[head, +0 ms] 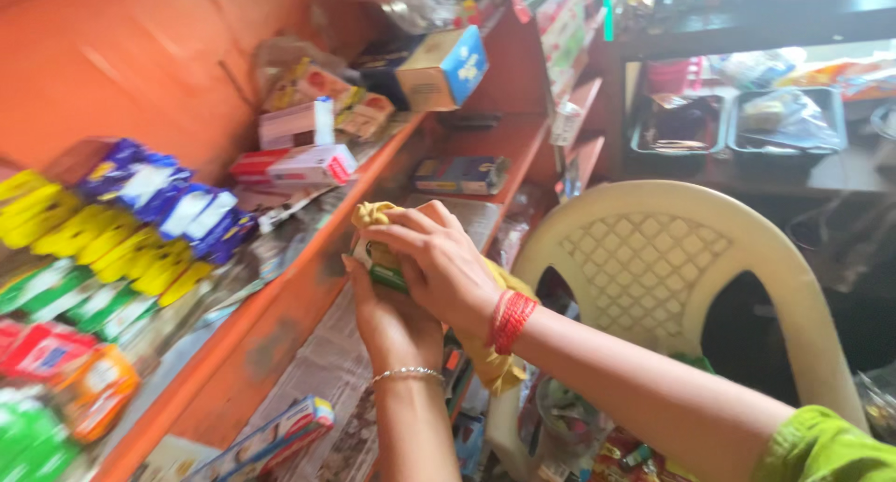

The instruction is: The person wipes small snack packets with a yellow cloth, picking them up from a white plastic chair and placing them onto an orange shelf. The person handles various snack packets one at a time, wiping each before stacking them on the shelf.

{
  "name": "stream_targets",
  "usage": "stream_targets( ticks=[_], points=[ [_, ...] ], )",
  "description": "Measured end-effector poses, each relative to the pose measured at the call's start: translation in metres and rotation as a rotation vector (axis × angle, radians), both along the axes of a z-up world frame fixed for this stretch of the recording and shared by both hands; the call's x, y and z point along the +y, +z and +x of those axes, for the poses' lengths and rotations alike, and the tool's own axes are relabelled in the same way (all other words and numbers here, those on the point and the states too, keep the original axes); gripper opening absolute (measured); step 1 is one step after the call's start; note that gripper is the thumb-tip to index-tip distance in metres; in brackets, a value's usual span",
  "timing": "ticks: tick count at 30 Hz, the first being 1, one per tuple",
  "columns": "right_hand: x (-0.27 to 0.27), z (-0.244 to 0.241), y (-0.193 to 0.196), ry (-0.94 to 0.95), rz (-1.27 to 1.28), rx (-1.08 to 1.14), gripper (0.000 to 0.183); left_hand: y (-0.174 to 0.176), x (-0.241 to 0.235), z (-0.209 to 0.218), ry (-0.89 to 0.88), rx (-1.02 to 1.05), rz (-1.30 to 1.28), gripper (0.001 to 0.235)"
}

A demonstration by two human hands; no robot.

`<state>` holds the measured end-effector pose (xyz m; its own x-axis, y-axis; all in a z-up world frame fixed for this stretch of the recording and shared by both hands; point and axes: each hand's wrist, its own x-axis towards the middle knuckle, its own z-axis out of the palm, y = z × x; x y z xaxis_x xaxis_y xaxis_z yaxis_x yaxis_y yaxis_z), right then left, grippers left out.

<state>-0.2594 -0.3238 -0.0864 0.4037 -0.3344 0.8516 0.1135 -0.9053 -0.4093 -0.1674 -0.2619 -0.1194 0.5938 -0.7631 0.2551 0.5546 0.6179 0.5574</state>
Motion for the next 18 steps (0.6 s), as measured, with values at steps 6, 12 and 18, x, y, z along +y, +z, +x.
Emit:
stream_targets(
  ticks=[6, 12, 18],
  points=[
    [0.02, -0.006, 0.007, 0.274, -0.154, 0.061, 0.049, 0.014, 0.024, 0.026, 0.025, 0.138, -0.018, 0.06],
    [0.022, 0.03, 0.035, 0.147, -0.054, 0.058, 0.054, 0.032, 0.031, 0.028, 0.085, 0.141, -0.117, 0.053],
    [0.036, 0.023, 0.038, 0.368, -0.295, -0.068, 0.052, 0.052, 0.062, 0.047, 0.245, 0.021, -0.053, 0.056]
  ],
)
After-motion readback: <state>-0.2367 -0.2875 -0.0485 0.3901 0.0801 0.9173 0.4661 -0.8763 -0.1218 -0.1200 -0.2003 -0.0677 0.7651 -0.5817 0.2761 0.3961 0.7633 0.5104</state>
